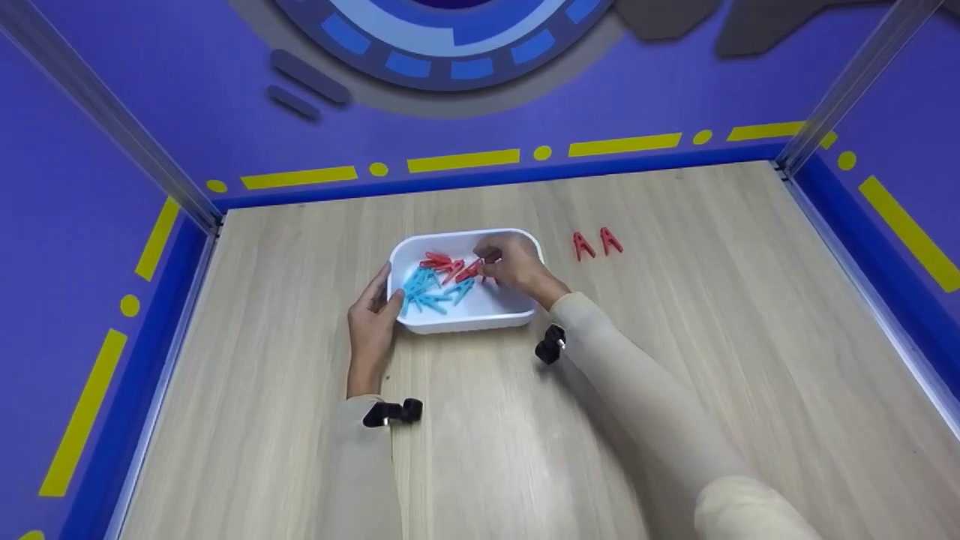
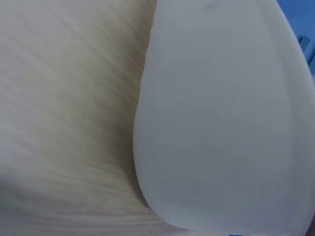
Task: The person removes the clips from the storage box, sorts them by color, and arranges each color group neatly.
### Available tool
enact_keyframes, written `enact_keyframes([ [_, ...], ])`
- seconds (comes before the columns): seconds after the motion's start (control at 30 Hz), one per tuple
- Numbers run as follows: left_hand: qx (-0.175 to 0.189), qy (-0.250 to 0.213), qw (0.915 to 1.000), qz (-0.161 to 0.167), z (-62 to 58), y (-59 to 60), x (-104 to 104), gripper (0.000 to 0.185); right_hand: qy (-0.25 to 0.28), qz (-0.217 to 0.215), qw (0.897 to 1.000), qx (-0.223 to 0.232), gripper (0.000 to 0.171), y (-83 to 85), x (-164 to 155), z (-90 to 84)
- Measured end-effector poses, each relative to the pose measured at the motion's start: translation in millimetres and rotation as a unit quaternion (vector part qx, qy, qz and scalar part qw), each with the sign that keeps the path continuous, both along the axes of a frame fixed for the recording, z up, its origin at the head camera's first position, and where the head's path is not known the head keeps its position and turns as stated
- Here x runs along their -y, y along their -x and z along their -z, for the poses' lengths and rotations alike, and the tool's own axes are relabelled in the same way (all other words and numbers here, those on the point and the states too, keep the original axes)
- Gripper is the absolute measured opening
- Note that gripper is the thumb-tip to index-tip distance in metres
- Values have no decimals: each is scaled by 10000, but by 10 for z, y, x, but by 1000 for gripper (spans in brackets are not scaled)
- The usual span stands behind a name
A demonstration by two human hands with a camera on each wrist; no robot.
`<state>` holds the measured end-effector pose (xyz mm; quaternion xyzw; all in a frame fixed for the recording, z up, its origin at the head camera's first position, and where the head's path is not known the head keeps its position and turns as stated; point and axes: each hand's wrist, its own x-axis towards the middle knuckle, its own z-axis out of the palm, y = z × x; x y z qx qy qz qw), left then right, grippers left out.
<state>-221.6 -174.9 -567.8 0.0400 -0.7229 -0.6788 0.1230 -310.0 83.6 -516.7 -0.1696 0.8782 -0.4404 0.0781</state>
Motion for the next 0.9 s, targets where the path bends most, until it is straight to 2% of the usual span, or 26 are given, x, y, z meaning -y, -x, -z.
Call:
enact_keyframes([
  [0.17,-8,-33,10000,-21,9,-1,-5,53,-154,-151,9997,-84,23,14,10,41],
  [0.47,-77,-76,9999,-13,-4,0,-12,52,-8,-131,9998,151,23,11,29,55],
  [0.9,-77,-162,9998,62,17,15,7,53,491,25,9981,358,18,-31,27,-2],
])
